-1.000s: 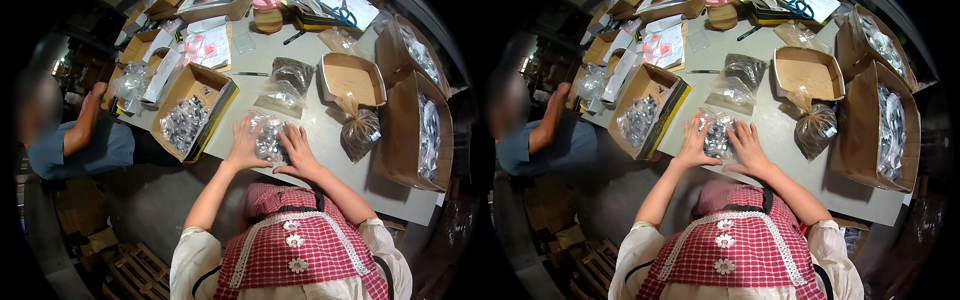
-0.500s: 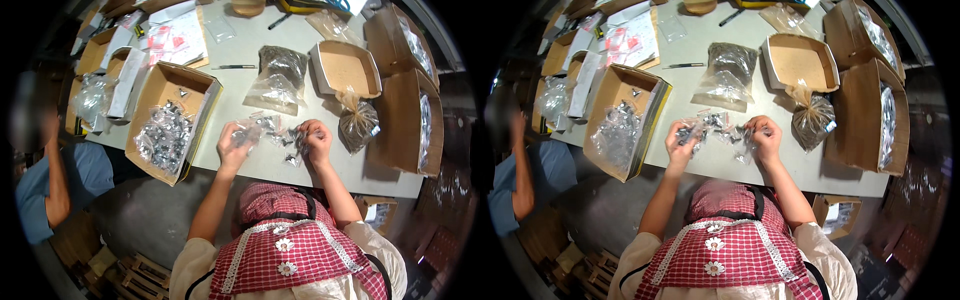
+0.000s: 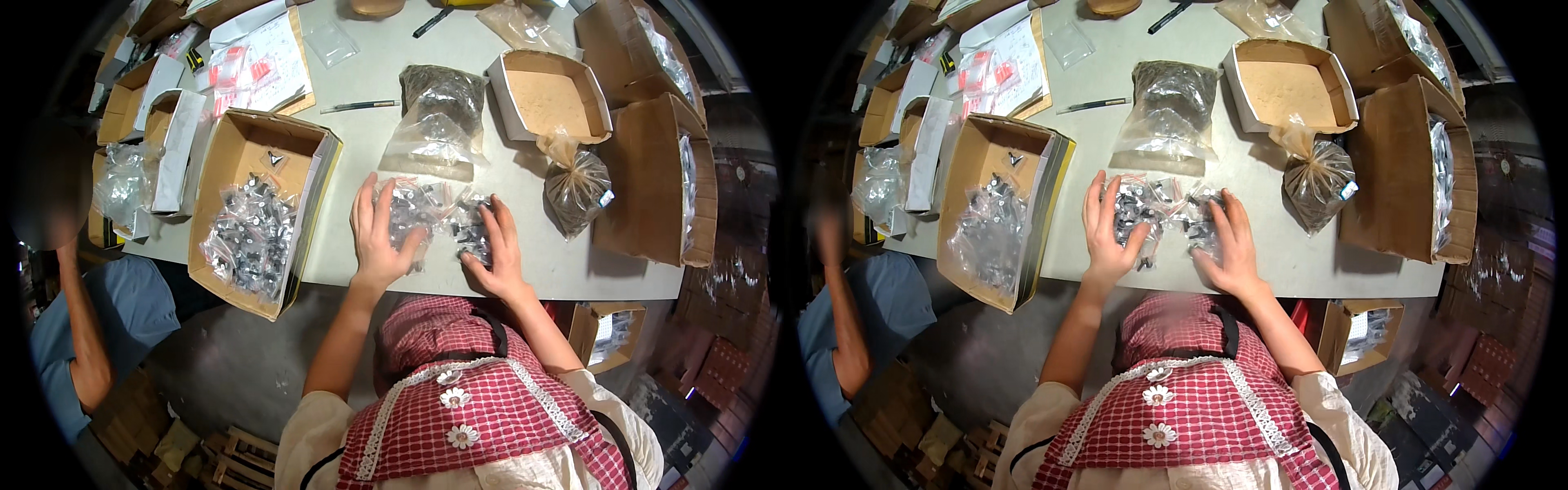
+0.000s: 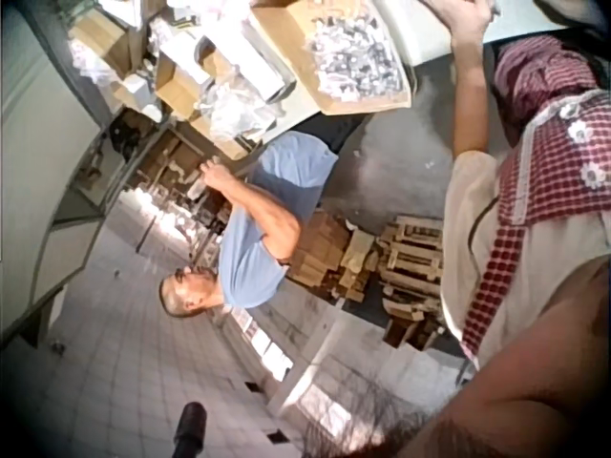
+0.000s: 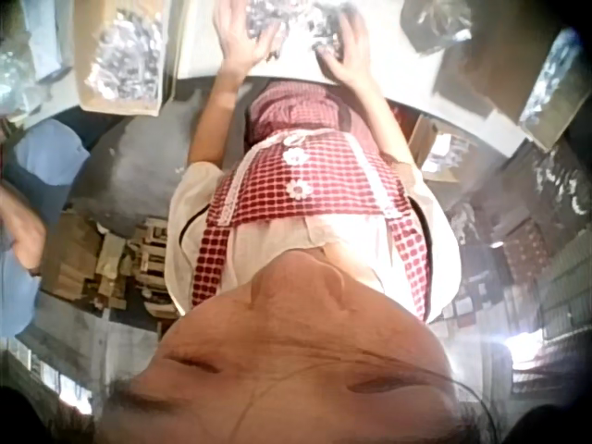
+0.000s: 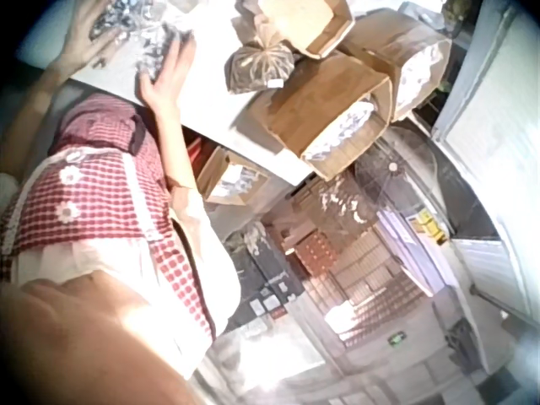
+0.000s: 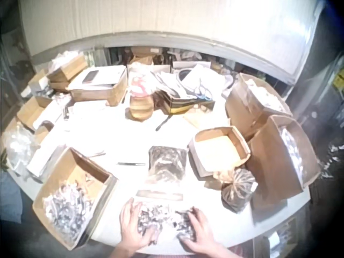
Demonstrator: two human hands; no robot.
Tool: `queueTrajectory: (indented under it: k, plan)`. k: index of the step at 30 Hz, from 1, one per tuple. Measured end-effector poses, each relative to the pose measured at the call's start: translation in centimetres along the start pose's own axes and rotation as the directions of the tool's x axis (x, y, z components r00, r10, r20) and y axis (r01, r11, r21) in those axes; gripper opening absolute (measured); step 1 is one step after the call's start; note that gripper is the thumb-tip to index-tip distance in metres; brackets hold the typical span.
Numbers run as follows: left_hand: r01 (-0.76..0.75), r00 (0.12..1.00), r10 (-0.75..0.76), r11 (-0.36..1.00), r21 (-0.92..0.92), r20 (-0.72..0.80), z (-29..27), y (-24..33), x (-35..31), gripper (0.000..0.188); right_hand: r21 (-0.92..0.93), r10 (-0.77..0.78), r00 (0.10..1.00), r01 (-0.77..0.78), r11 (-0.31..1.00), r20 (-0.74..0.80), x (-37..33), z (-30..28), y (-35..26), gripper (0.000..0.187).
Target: The person picks up small metal hardware components from a box, places them into small plastic bags, and then puts the bags into a larger cardboard box on a table.
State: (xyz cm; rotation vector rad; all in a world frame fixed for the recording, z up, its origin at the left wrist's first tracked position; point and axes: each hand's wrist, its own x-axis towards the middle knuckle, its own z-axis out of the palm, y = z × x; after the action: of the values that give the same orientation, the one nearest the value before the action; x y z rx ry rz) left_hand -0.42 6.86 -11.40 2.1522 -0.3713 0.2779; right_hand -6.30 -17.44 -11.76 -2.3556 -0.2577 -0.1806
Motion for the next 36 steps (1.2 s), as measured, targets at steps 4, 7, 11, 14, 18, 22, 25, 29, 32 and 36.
queueTrajectory:
  k: [4, 7, 11, 14, 18, 22, 25, 29, 32, 36]
  plan:
    - [-0.033, 0.999, 0.026, 0.958, 0.284, 0.03, 2.3, 0.5, 0.1, 0.061, -0.045, 0.032, 0.999, -0.033, 0.998, -0.02, 1.2, 1.2, 0.2, 0.077]
    - [-0.022, 0.999, 0.009, 0.947, 0.322, 0.04, 3.9, 1.4, 0.1, 0.056, 0.121, -0.107, 0.992, 0.115, 0.986, -0.074, 2.8, 1.3, 0.8, 0.08]
    - [0.037, 0.998, -0.024, 0.96, 0.278, -0.05, 6.8, 2.5, 0.0, 0.052, 0.051, -0.316, 0.913, 0.314, 0.948, 0.258, 4.8, -1.3, 0.1, 0.109]
    - [0.137, 0.98, -0.119, 0.984, 0.111, -0.161, 9.0, 3.1, -0.4, 0.046, 0.029, -0.343, 0.886, 0.352, 0.936, 0.312, 4.1, -2.1, 0.9, 0.119]
    - [0.223, 0.952, -0.254, 0.958, -0.18, -0.171, 10.9, 5.0, 0.0, 0.04, -0.108, -0.323, 0.906, 0.363, 0.926, 0.273, 2.7, -1.0, 2.5, 0.117]
    - [0.418, 0.889, -0.458, 0.815, -0.401, -0.006, 11.5, 8.4, 1.1, 0.046, -0.192, -0.232, 0.963, 0.255, 0.948, 0.135, 2.9, -0.7, 2.6, 0.097]
    - [0.559, 0.819, -0.556, 0.719, -0.413, 0.142, 11.0, 11.0, 2.5, 0.049, -0.209, -0.156, 0.988, 0.153, 0.966, 0.004, 2.2, -0.5, 2.9, 0.084]
    - [0.626, 0.779, -0.572, 0.696, -0.352, 0.254, 11.7, 11.6, 3.2, 0.049, -0.205, -0.096, 0.991, 0.075, 0.976, -0.096, 1.6, -1.1, 3.9, 0.074]
    - [0.614, 0.789, -0.536, 0.709, -0.346, 0.302, 11.6, 12.8, 3.1, 0.05, -0.163, -0.112, 0.982, 0.087, 0.983, -0.15, 1.3, -1.2, 4.8, 0.069]
    - [0.633, 0.774, -0.536, 0.652, -0.417, 0.337, 11.7, 11.2, 2.4, 0.051, -0.179, -0.095, 0.985, 0.069, 0.981, -0.142, 2.1, -2.4, 3.8, 0.065]
